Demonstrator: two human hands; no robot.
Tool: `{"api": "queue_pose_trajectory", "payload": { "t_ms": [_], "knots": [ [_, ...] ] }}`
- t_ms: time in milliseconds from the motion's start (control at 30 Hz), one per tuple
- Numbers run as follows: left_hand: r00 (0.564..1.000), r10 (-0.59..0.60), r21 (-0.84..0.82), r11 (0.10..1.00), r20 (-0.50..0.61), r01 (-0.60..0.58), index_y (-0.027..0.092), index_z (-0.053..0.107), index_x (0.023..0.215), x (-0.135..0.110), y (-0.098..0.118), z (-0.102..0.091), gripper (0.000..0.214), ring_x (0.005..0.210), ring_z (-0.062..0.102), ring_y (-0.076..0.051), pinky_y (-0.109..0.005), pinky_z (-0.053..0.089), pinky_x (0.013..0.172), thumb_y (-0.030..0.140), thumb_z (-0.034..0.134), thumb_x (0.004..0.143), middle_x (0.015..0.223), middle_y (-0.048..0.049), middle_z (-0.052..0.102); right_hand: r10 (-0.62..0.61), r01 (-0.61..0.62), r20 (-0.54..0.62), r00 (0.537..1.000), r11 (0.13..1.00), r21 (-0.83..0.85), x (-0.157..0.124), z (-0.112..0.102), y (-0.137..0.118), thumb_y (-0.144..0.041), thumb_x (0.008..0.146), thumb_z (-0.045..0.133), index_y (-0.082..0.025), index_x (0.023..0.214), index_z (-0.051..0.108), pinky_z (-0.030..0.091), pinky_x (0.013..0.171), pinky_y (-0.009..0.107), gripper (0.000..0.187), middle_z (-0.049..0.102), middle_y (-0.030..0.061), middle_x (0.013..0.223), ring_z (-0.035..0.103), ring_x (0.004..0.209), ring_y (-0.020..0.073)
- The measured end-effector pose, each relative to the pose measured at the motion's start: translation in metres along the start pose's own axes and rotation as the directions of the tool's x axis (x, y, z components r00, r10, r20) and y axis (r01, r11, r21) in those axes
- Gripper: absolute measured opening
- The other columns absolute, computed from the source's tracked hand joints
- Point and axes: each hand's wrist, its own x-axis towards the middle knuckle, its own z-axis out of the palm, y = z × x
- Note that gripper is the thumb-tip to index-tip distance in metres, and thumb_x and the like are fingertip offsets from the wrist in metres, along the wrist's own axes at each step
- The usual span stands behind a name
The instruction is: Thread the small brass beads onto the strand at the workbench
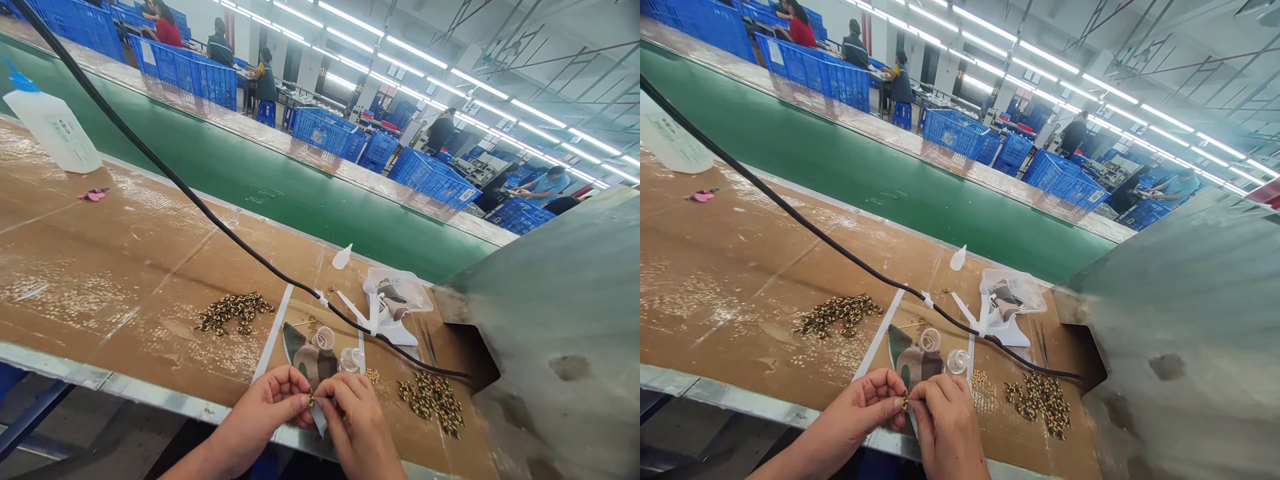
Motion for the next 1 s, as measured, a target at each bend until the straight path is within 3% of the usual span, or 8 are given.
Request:
{"api": "queue_pose_trajectory", "payload": {
  "t_ms": [133,267,533,733,867,1000],
  "knots": [
    [1.000,-0.026,-0.026,0.999,0.006,0.027,0.015,0.060,0.072,0.000,0.002,0.000,0.015,0.056,0.055,-0.011,-0.024,0.039,0.059,0.022,0.073,0.068,0.056,0.0032,0.062,-0.025,0.025,0.006,1.000,0.999,0.045,-0.001,0.003,0.002,-0.015,0.091,0.045,-0.023,0.084,0.054,0.043,0.072,0.026,0.014,0.059,-0.0002,0.081,0.054,0.079,0.0151],
    [0.999,-0.046,-0.093,0.995,-0.014,0.045,0.016,0.060,0.073,0.000,0.005,0.001,0.017,0.056,0.056,-0.010,-0.023,0.039,0.058,0.022,0.075,0.066,0.056,0.0035,0.062,-0.069,0.073,-0.088,0.994,0.996,0.048,-0.003,0.008,0.003,-0.014,0.090,0.047,-0.024,0.094,0.056,0.046,0.071,0.027,0.014,0.061,0.0016,0.085,0.056,0.080,0.0154],
    [0.998,-0.053,-0.140,0.989,-0.022,0.049,0.015,0.059,0.073,0.001,0.003,0.002,0.018,0.055,0.055,-0.009,-0.022,0.040,0.058,0.021,0.075,0.068,0.056,0.0030,0.063,-0.127,0.141,-0.203,0.971,0.988,0.055,-0.015,0.020,0.006,-0.010,0.087,0.050,-0.026,0.118,0.057,0.052,0.069,0.027,0.036,0.064,0.0047,0.091,0.061,0.082,0.0154],
    [0.998,-0.038,-0.118,0.992,-0.051,0.032,0.015,0.059,0.072,0.000,0.003,0.004,0.018,0.054,0.055,-0.009,-0.021,0.040,0.058,0.021,0.075,0.067,0.054,0.0032,0.063,-0.253,0.257,-0.253,0.934,0.966,-0.018,-0.017,0.025,0.008,-0.005,0.085,0.051,-0.022,0.128,0.050,0.054,0.068,0.027,0.047,0.065,0.0082,0.093,0.063,0.081,0.0164],
    [0.998,-0.033,-0.107,0.994,-0.048,0.028,0.016,0.059,0.072,-0.001,0.002,0.004,0.019,0.055,0.055,-0.009,-0.022,0.041,0.058,0.022,0.076,0.066,0.055,0.0026,0.064,-0.231,0.239,-0.255,0.939,0.971,0.000,-0.018,0.027,0.008,-0.005,0.083,0.053,-0.022,0.125,0.054,0.054,0.069,0.026,0.046,0.065,0.0081,0.094,0.063,0.082,0.0163],
    [0.999,-0.012,-0.075,0.997,-0.033,0.010,0.016,0.059,0.072,-0.001,-0.001,0.002,0.017,0.056,0.055,-0.009,-0.022,0.042,0.059,0.023,0.074,0.069,0.056,0.0028,0.064,-0.058,0.108,-0.296,0.953,0.982,0.157,-0.020,0.031,0.004,-0.007,0.085,0.051,-0.025,0.113,0.061,0.053,0.067,0.023,0.035,0.063,0.0052,0.090,0.062,0.080,0.0140]
  ]
}}
